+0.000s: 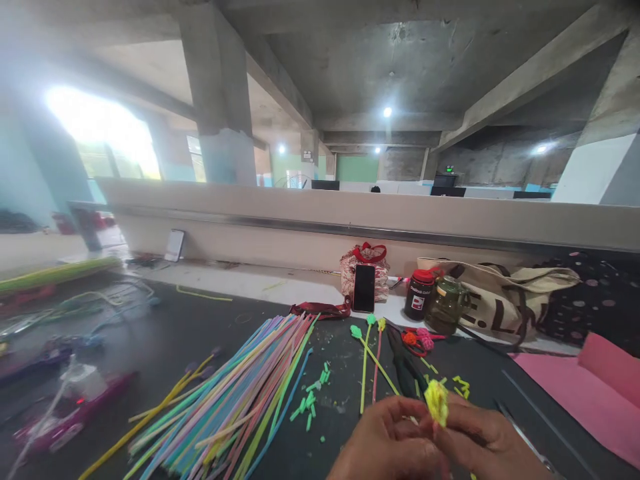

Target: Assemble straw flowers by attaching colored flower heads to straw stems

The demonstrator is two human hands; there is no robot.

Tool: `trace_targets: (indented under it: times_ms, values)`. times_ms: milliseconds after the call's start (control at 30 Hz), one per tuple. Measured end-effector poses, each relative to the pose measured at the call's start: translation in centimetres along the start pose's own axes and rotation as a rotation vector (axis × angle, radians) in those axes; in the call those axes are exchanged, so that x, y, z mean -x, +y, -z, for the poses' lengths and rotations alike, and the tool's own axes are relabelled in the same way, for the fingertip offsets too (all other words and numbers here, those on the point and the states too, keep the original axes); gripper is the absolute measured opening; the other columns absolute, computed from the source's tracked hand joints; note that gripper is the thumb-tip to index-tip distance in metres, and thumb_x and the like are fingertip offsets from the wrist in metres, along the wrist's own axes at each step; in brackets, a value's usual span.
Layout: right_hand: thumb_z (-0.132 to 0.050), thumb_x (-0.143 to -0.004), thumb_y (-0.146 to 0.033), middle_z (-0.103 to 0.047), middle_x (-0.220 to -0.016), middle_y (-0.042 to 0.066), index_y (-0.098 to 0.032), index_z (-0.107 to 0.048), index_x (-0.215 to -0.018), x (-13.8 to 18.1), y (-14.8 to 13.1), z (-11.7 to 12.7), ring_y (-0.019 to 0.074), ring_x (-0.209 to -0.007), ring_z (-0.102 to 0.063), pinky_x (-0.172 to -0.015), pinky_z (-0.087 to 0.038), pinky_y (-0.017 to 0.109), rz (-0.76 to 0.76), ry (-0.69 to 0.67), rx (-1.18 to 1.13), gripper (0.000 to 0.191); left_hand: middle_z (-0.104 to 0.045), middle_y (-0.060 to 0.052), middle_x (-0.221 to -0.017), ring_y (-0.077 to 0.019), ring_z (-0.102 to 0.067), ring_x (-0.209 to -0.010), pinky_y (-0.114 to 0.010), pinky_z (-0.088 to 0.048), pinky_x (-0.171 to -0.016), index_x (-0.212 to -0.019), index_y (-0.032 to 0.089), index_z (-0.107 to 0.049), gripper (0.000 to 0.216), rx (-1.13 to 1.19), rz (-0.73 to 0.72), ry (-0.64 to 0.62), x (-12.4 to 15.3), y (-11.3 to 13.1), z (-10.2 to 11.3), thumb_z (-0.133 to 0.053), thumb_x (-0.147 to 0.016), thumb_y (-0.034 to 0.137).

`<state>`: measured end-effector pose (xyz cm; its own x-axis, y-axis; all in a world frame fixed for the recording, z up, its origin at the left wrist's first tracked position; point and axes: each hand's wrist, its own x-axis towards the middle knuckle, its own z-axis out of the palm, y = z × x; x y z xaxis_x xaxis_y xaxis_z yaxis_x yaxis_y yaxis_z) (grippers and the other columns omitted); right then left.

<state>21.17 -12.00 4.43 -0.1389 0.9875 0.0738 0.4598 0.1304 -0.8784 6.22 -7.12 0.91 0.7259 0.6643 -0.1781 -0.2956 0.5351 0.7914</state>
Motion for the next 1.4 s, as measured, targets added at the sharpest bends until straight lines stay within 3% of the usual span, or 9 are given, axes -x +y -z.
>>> trace_targets:
  times_ms: [200, 333, 433, 533, 633, 800, 1033, 1300, 1400]
  values:
    - [-0.052, -0.075, -0.037, -0.048, -0.069, 0.001, -0.018, -0.061, -0.054, -1.6, -0.8, -0.6, 0.0169, -0.075, -0.047, -0.068, -0.037, 0.026, 0.063, 0.075, -0.030, 0.029, -0.057, -0.003, -0.053, -0.0073, -0.051, -0.041, -0.017, -0.035, -0.044, -0.072, 0.007, -0.057, 0.027, 0.065, -0.006, -0.165, 0.6, 1.6, -0.3, -0.068, -0.054, 0.024]
    - [-0.058, -0.071, -0.040, -0.049, -0.068, 0.001, -0.017, -0.062, -0.054, -2.8, -0.7, -1.3, 0.0159, -0.072, -0.047, -0.066, -0.036, 0.025, 0.072, 0.072, -0.199, 0.029, -0.054, -0.001, -0.047, -0.0045, -0.046, -0.037, -0.014, -0.031, -0.039, -0.064, 0.007, -0.059, 0.018, 0.028, 0.031, -0.100, 1.0, 2.7, -0.3, -0.065, -0.057, 0.022]
    - [-0.064, -0.065, -0.044, -0.055, -0.068, 0.002, -0.017, -0.067, -0.067, -3.7, 0.4, -1.9, 0.0139, -0.066, -0.048, -0.062, -0.036, 0.024, 0.009, 0.038, -0.454, 0.028, -0.054, -0.001, -0.044, -0.0050, -0.046, -0.034, -0.015, -0.028, -0.035, -0.057, 0.009, -0.056, 0.017, -0.012, 0.046, -0.062, 0.8, 3.1, 0.1, -0.066, -0.055, 0.022]
    - [-0.068, -0.057, -0.051, -0.056, -0.060, 0.002, -0.016, -0.068, -0.079, -4.6, 2.0, -2.5, 0.0094, -0.050, -0.044, -0.052, -0.033, 0.022, -0.081, -0.009, -0.752, 0.042, -0.056, -0.001, -0.044, -0.0059, -0.046, -0.034, -0.015, -0.029, -0.035, -0.055, 0.012, -0.053, 0.020, -0.024, 0.032, -0.022, 0.7, 3.4, 0.5, -0.068, -0.051, 0.023]
    - [-0.070, -0.054, -0.052, -0.054, -0.052, 0.001, -0.013, -0.067, -0.075, -5.3, 2.9, -3.0, 0.0062, -0.042, -0.038, -0.045, -0.029, 0.020, -0.110, -0.025, -0.900, 0.044, -0.057, 0.000, -0.043, -0.0054, -0.045, -0.034, -0.015, -0.028, -0.036, -0.057, 0.013, -0.051, 0.023, -0.054, 0.012, 0.023, 0.8, 3.7, 0.6, -0.071, -0.050, 0.024]
    - [-0.074, -0.054, -0.040, -0.052, -0.049, 0.000, -0.011, -0.064, -0.061, -5.8, 2.7, -3.4, 0.0061, -0.044, -0.040, -0.046, -0.029, 0.019, -0.080, 0.018, -0.895, 0.031, -0.055, 0.001, -0.041, -0.0063, -0.047, -0.037, -0.016, -0.031, -0.040, -0.056, 0.014, -0.049, 0.028, -0.116, -0.017, 0.053, 0.7, 3.3, 1.1, -0.073, -0.045, 0.025]
    - [-0.073, -0.050, -0.045, -0.047, -0.048, -0.002, -0.011, -0.059, -0.058, -6.0, 2.0, -4.1, 0.0061, -0.043, -0.037, -0.045, -0.026, 0.019, -0.031, 0.011, -0.935, 0.037, -0.051, 0.003, -0.040, -0.0046, -0.044, -0.037, -0.017, -0.028, -0.041, -0.052, 0.013, -0.048, 0.034, -0.171, -0.095, 0.111, 0.1, 3.1, 1.2, -0.075, -0.041, 0.031]
    - [-0.071, -0.056, -0.043, -0.046, -0.050, -0.002, -0.014, -0.058, -0.060, -5.8, 1.0, -4.3, 0.0070, -0.046, -0.037, -0.046, -0.029, 0.018, 0.010, 0.156, -0.927, 0.032, -0.050, 0.004, -0.038, -0.0046, -0.043, -0.035, -0.016, -0.028, -0.040, -0.053, 0.015, -0.046, 0.034, -0.214, -0.134, 0.123, -0.3, 3.3, 0.3, -0.073, -0.046, 0.033]
    - [-0.068, -0.056, -0.050, -0.047, -0.051, -0.001, -0.014, -0.059, -0.059, -5.7, 0.9, -4.0, 0.0078, -0.047, -0.037, -0.046, -0.029, 0.019, 0.031, 0.172, -0.910, 0.038, -0.049, 0.004, -0.037, -0.0046, -0.041, -0.034, -0.016, -0.026, -0.038, -0.054, 0.015, -0.045, 0.036, -0.226, -0.176, 0.111, -0.7, 3.1, 0.5, -0.072, -0.047, 0.038]
